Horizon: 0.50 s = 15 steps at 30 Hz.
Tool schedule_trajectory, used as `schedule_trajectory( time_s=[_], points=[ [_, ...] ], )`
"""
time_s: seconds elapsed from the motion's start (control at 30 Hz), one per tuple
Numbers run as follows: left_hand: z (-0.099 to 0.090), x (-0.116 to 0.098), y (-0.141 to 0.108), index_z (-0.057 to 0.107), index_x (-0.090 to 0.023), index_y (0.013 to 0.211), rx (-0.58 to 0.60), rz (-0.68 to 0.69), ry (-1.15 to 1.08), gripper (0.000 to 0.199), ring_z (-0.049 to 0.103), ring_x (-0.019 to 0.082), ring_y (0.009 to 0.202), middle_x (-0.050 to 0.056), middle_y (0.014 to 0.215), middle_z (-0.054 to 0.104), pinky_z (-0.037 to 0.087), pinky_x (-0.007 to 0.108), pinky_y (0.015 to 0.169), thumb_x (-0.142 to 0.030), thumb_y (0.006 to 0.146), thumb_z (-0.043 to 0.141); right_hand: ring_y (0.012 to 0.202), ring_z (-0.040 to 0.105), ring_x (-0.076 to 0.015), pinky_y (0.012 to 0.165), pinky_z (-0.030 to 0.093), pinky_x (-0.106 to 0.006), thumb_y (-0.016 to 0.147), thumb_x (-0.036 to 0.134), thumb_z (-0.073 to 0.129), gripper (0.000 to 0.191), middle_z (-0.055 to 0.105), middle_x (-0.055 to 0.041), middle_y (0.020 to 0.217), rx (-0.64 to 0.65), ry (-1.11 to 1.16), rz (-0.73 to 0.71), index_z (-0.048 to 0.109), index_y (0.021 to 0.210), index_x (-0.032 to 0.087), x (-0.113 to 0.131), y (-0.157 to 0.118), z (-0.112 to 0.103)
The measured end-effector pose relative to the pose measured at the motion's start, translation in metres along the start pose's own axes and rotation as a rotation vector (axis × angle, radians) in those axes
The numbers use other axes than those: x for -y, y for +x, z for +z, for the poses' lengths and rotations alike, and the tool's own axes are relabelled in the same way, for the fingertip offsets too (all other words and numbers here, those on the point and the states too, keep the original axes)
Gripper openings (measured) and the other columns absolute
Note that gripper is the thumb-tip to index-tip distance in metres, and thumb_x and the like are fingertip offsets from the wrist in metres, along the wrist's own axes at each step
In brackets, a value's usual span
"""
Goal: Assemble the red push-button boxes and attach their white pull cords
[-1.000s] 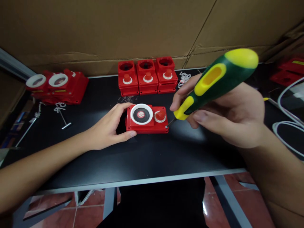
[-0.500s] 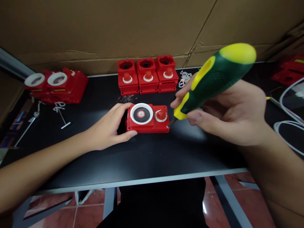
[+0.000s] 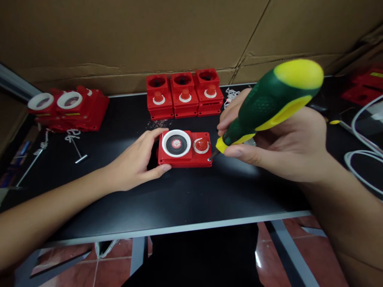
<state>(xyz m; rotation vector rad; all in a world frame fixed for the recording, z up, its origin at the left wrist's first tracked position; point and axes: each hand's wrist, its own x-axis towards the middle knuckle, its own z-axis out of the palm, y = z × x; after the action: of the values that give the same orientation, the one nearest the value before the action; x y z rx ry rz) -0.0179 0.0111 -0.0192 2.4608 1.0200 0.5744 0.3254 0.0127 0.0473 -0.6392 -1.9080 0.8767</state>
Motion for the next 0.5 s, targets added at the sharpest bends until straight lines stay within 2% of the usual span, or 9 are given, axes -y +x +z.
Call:
schedule_trajectory(
  time_s=[0.13, 0.27, 0.33, 0.43, 0.5],
  points=[
    [-0.004, -0.005, 0.002, 0.042, -0.016, 0.166, 0.063, -0.059, -0.004, 0.082, 0.068, 0.043, 0.147, 0.023, 0.164, 0.064, 0.06, 0.056, 0.126, -0.07, 0.109, 0.065, 0.096, 0.076, -0.0283, 0.071, 0.073, -0.043, 0.087, 0.035, 0.105, 0.024, 0.082, -0.0033, 0.104, 0.02, -0.045, -0.028, 0.087, 0.103, 0.032, -0.003, 0.001, -0.001],
    [-0.007, -0.01, 0.005, 0.043, -0.016, 0.166, 0.082, -0.091, -0.005, 0.084, 0.068, 0.044, 0.145, 0.024, 0.162, 0.065, 0.06, 0.059, 0.125, -0.072, 0.108, 0.066, 0.097, 0.079, -0.0282, 0.072, 0.073, -0.043, 0.09, 0.034, 0.103, 0.024, 0.084, -0.0034, 0.113, 0.017, -0.003, 0.013, 0.087, 0.107, 0.032, 0.0, -0.001, -0.001],
    [-0.007, -0.009, 0.005, 0.043, -0.015, 0.166, 0.079, -0.087, -0.006, 0.085, 0.069, 0.044, 0.143, 0.025, 0.161, 0.066, 0.06, 0.06, 0.125, -0.072, 0.108, 0.066, 0.099, 0.082, -0.0281, 0.073, 0.073, -0.042, 0.093, 0.029, 0.098, 0.02, 0.085, -0.0038, 0.116, 0.011, 0.03, 0.039, 0.086, 0.109, 0.031, 0.004, -0.002, -0.001],
    [-0.006, -0.008, 0.005, 0.044, -0.014, 0.167, 0.077, -0.084, -0.009, 0.086, 0.069, 0.045, 0.142, 0.025, 0.159, 0.066, 0.06, 0.059, 0.125, -0.071, 0.107, 0.067, 0.104, 0.085, -0.0306, 0.075, 0.075, -0.041, 0.094, 0.021, 0.091, 0.011, 0.087, -0.0065, 0.117, -0.013, 0.052, 0.01, 0.086, 0.1, 0.029, 0.01, -0.002, -0.003],
    [-0.007, -0.008, 0.005, 0.045, -0.013, 0.167, 0.076, -0.086, -0.008, 0.085, 0.069, 0.044, 0.142, 0.025, 0.159, 0.066, 0.06, 0.058, 0.126, -0.071, 0.108, 0.067, 0.105, 0.086, -0.0319, 0.076, 0.076, -0.041, 0.092, 0.017, 0.09, 0.013, 0.088, -0.0083, 0.119, -0.014, 0.049, -0.021, 0.087, 0.099, 0.028, 0.012, -0.002, -0.004]
  ],
)
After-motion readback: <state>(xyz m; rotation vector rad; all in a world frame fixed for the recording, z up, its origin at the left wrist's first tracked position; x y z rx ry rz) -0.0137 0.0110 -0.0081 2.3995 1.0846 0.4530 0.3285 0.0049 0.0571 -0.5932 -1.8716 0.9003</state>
